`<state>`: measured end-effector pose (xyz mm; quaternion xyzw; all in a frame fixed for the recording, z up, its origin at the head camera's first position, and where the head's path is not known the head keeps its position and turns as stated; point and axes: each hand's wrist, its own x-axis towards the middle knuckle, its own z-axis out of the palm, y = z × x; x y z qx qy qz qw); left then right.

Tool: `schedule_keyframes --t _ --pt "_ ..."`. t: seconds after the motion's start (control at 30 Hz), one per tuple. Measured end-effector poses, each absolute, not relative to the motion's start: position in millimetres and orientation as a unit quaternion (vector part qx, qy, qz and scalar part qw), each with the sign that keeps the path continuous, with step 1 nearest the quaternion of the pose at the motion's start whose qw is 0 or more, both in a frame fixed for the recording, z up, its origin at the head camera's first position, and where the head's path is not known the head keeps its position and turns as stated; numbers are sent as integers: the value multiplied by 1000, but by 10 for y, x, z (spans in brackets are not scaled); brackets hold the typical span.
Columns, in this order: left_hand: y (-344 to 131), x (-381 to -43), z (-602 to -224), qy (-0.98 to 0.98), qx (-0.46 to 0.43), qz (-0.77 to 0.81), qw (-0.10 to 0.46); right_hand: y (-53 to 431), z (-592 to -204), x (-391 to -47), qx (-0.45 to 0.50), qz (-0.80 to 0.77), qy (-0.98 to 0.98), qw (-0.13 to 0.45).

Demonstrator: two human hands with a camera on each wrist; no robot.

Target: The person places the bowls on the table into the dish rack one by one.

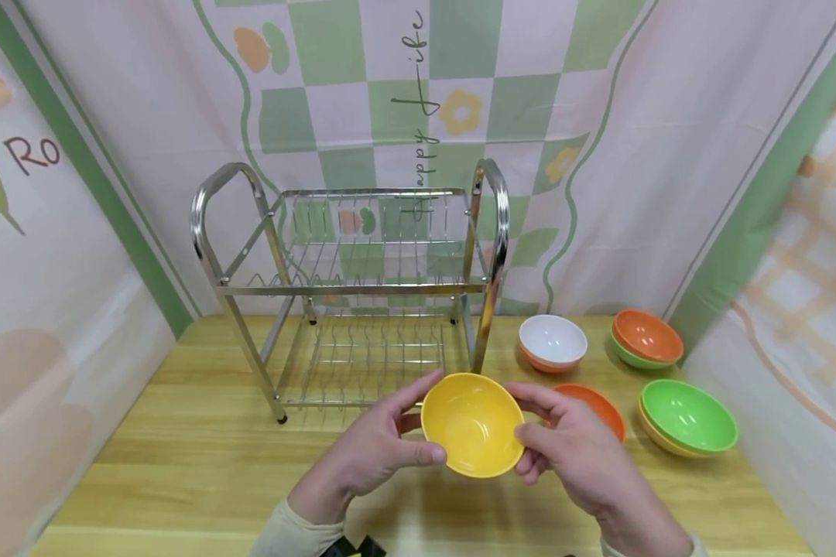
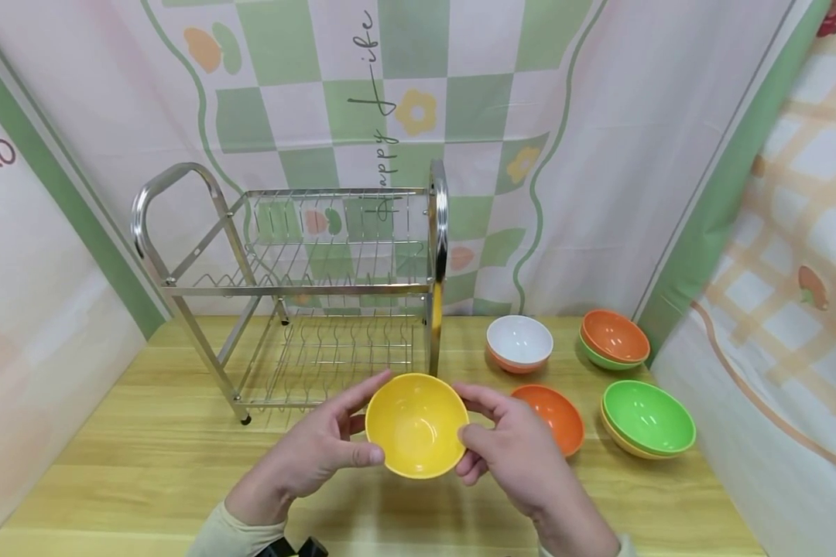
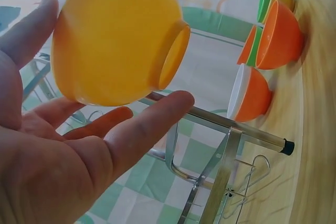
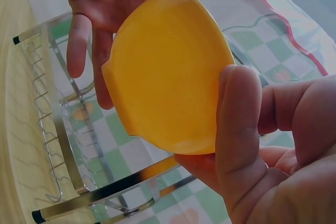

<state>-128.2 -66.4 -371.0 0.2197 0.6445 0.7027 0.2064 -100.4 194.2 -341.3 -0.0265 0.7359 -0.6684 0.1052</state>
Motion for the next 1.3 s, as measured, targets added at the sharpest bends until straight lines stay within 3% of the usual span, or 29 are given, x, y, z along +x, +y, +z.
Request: schedule_keyframes --t 0.37,1.3 --pt "-652 -1273 -3720 600 224 736 219 1920 -3432 -995 -39 -676 728 111" --pt "-688 -1300 -3741 576 241 759 183 1886 -3432 -1018 -65 -703 699 118"
